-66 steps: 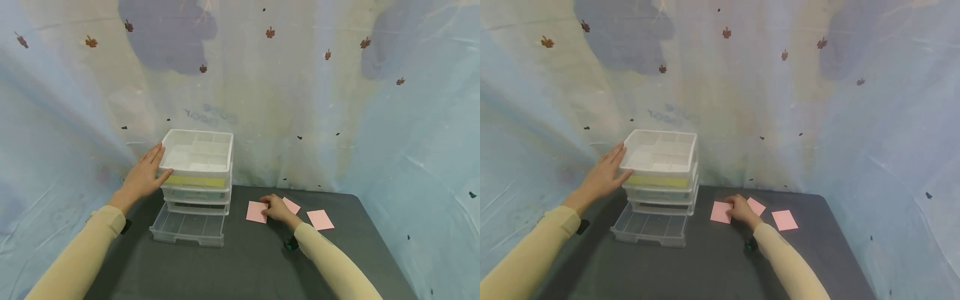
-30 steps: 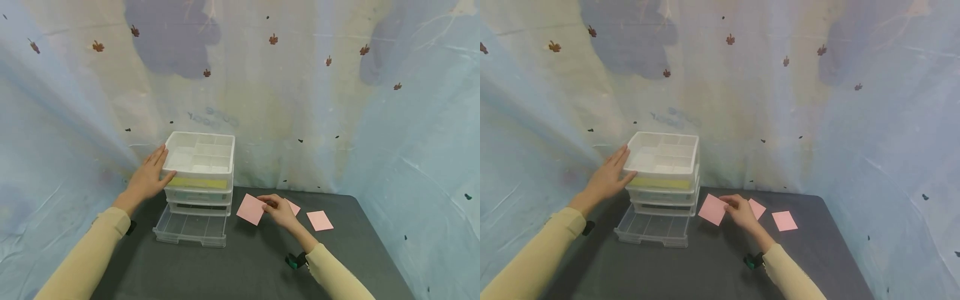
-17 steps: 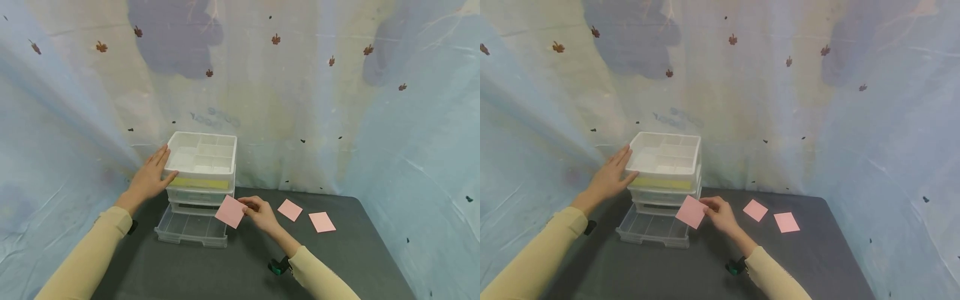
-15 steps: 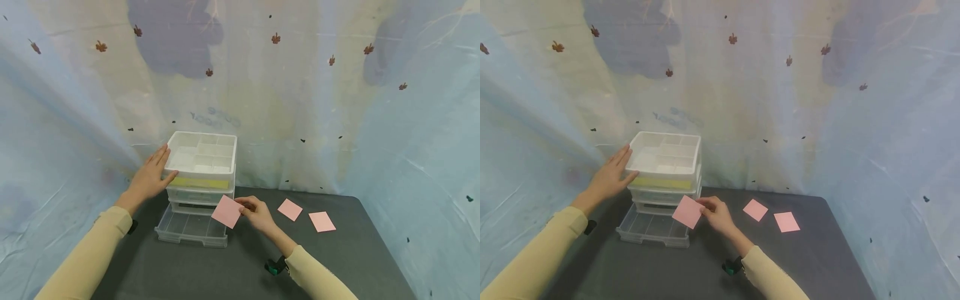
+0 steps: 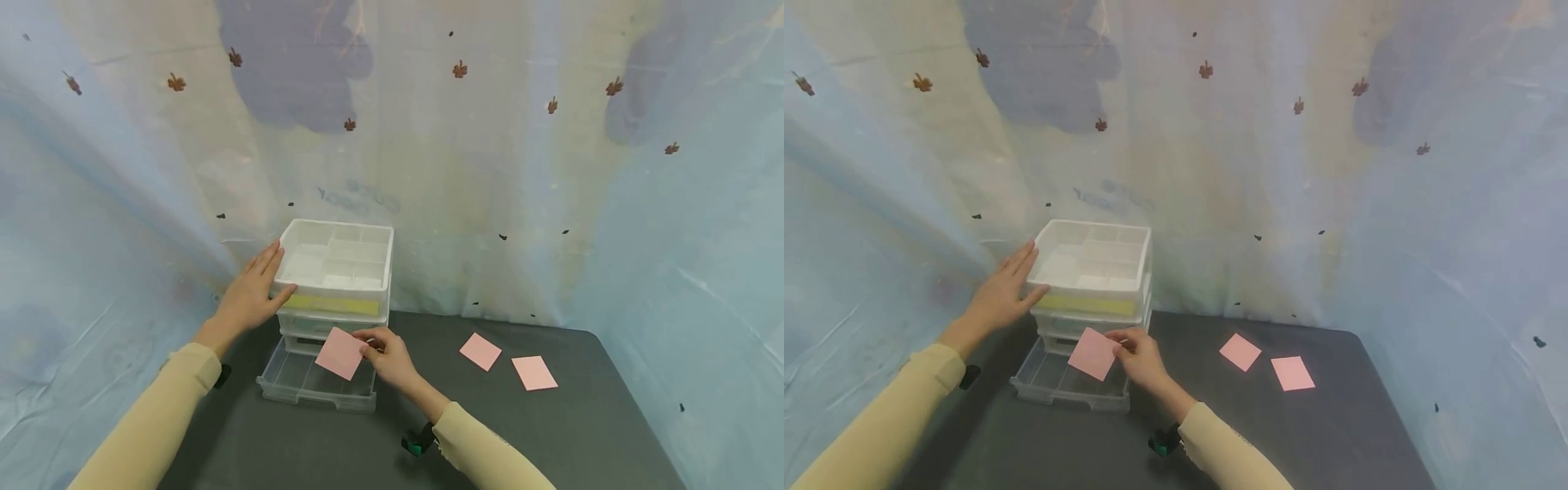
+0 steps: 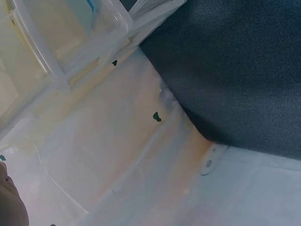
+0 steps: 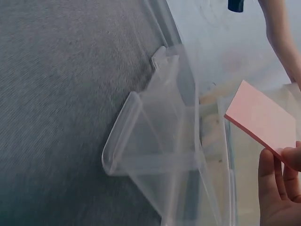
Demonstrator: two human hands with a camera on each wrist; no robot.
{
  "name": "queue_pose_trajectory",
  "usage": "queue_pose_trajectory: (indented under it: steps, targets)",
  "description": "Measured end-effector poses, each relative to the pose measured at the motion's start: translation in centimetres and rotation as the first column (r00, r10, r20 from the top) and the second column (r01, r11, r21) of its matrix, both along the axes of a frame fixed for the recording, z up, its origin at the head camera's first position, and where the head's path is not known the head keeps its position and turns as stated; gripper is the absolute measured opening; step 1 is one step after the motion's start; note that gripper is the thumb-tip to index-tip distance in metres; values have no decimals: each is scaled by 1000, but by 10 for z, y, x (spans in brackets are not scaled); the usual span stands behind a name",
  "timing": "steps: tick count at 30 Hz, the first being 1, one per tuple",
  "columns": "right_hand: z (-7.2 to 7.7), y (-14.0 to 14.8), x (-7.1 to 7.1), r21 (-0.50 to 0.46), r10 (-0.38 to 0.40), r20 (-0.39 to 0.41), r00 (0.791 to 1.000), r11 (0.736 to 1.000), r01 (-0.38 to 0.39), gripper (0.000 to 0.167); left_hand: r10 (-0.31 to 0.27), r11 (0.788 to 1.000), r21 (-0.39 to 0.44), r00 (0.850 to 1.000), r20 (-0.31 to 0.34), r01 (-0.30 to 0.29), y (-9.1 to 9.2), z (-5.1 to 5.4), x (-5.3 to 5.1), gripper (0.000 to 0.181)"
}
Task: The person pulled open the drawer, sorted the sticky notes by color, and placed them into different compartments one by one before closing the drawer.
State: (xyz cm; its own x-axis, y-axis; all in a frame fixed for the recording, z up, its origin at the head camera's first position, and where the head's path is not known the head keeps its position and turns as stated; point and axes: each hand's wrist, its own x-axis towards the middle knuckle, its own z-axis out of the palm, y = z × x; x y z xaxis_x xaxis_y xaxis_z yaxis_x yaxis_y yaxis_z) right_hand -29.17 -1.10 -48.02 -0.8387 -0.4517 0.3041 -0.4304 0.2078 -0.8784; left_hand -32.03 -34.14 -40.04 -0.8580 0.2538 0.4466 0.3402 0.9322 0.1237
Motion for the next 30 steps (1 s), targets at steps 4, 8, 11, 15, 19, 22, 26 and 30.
queue_pose_trajectory:
  steps: [4, 8, 11, 15, 19, 22, 26, 30]
  targets:
    - [-6, -17, 2, 27, 2, -14, 1000, 1000, -1, 29, 0, 1000, -9, 1000, -3, 0, -1, -3, 2, 88]
    - [-14, -33, 2, 32, 19, 7, 1000, 999, -19, 28, 2, 1000, 1, 1000, 4, -2, 0, -4, 4, 87]
    - [-17, -44, 0, 33, 33, 16, 999, 999, -34, 27, 1, 1000, 11, 1000, 2, -1, 2, -4, 4, 87]
    - [-20, -56, -4, 41, 38, 27, 999, 998, -39, 27, 8, 1000, 16, 1000, 5, -8, 3, -3, 3, 88]
    - [-24, -67, -8, 68, 46, 35, 998, 997, -48, 27, 15, 1000, 17, 1000, -1, -15, 2, -2, 2, 87]
    - [-28, -72, -10, 90, 58, 35, 998, 994, -61, 25, 10, 1000, 18, 1000, -13, -10, 2, -3, 2, 87]
    - [-33, -77, -11, 116, 82, 44, 996, 989, -87, 25, 14, 1000, 13, 1000, -7, -14, 2, -5, 3, 87]
    - [-35, -82, -12, 122, 95, 46, 994, 987, -101, 24, 16, 1000, 7, 1000, -14, -16, 4, -4, 2, 86]
